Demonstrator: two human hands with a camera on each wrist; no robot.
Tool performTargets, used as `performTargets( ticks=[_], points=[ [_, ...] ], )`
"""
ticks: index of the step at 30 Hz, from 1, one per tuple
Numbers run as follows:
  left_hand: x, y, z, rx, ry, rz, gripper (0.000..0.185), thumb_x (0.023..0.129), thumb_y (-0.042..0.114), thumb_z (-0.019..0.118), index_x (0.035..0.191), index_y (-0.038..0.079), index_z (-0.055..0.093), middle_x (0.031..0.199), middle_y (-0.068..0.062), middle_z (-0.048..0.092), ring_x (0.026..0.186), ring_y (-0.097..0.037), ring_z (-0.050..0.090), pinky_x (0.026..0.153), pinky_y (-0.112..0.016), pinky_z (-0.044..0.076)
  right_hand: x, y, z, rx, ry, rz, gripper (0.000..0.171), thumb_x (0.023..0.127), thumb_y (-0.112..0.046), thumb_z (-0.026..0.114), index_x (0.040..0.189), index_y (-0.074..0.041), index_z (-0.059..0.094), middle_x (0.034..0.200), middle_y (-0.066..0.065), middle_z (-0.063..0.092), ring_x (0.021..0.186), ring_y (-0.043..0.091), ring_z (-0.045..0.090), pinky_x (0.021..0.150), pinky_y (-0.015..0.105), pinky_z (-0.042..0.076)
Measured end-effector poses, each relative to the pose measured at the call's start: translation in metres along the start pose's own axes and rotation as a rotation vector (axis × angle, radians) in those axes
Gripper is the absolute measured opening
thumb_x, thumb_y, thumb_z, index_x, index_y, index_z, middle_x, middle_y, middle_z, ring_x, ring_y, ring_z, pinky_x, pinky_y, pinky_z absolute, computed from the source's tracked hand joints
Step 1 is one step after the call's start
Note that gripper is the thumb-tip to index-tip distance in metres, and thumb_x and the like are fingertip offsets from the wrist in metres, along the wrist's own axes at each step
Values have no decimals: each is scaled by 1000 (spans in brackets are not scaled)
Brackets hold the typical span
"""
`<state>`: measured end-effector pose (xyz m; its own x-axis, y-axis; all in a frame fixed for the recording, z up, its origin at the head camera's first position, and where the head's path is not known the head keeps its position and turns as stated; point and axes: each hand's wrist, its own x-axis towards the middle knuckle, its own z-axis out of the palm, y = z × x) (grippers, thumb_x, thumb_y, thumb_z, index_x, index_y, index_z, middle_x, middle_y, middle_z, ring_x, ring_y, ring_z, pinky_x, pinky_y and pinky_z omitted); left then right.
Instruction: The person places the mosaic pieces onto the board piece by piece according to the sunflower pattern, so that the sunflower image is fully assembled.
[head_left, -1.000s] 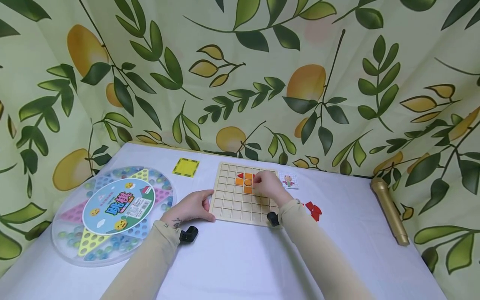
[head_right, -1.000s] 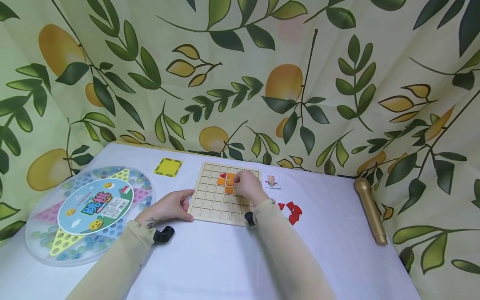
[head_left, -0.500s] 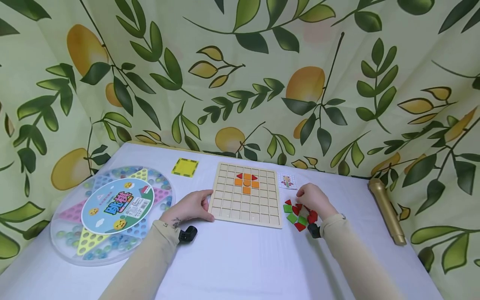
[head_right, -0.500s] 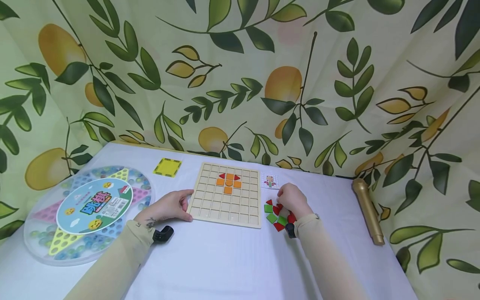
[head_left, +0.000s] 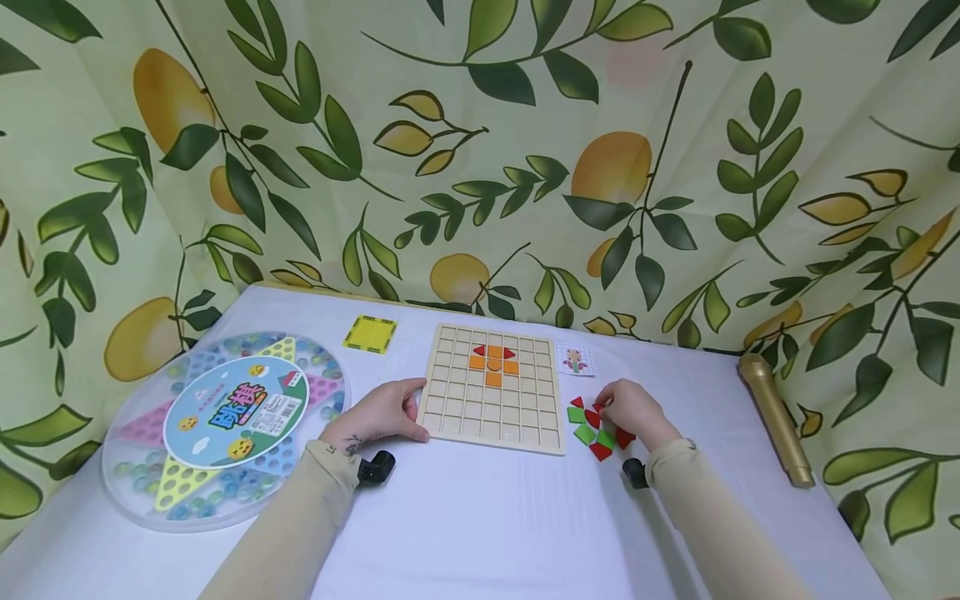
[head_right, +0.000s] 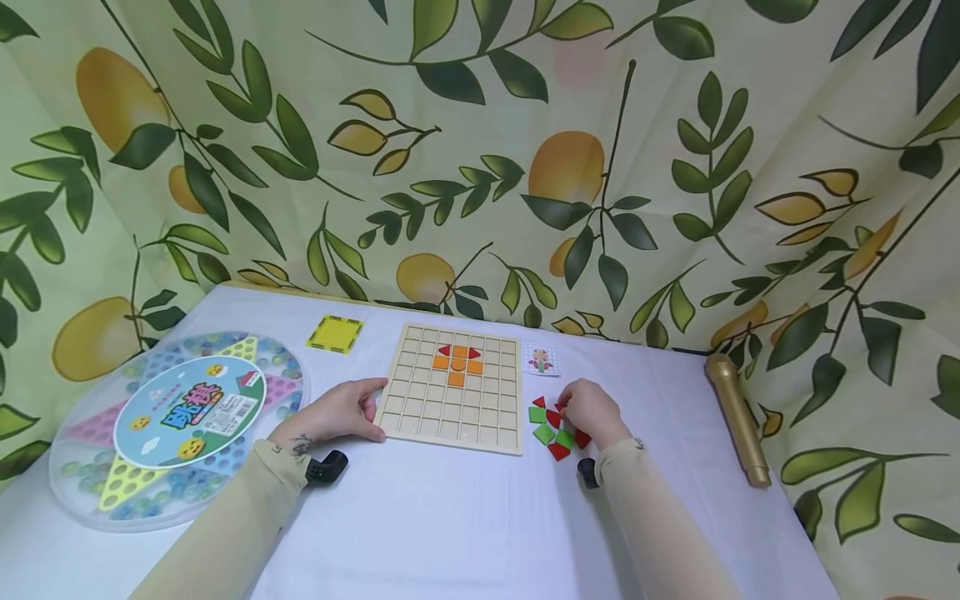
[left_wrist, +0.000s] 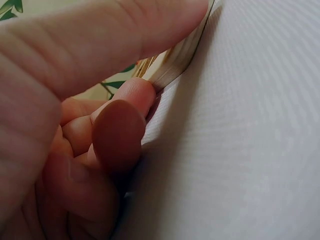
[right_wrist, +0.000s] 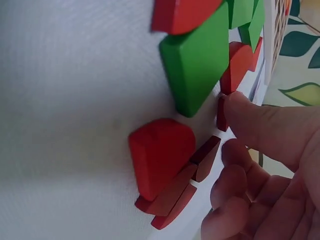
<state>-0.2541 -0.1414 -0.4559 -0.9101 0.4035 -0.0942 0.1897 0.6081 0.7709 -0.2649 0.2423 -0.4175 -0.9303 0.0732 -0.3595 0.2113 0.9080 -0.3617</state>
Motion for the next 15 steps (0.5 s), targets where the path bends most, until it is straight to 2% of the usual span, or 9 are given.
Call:
performTargets(
  ticks=[8,11,15],
  points=[
    [-1,1,0,-9,2,-6,92,59,16,86,136,-3,40,66,-1,51,59,-13,46,67,-27,38,4,2,-4,74,-29,-10,15,78,-10,69,86,-4,57,81,10,56,72,21,52,61,27,47],
    [-1,1,0,-6,4,-1,91,59,17,86,136,-3,40,66,-1,51,59,-13,46,68,-28,38,3,-3,-8,132,-21,-24,17,79,-13,69,86,-5,56,80,9,56,73,22,52,59,28,46],
    [0,1,0,-4,4,0,91,59,17,86,136,-3,41,66,-1,52,59,-14,46,69,-28,38,3,-21,-10,208,39,-85,16,80,-14,68,89,-4,59,83,10,57,77,22,50,62,29,44]
  ],
)
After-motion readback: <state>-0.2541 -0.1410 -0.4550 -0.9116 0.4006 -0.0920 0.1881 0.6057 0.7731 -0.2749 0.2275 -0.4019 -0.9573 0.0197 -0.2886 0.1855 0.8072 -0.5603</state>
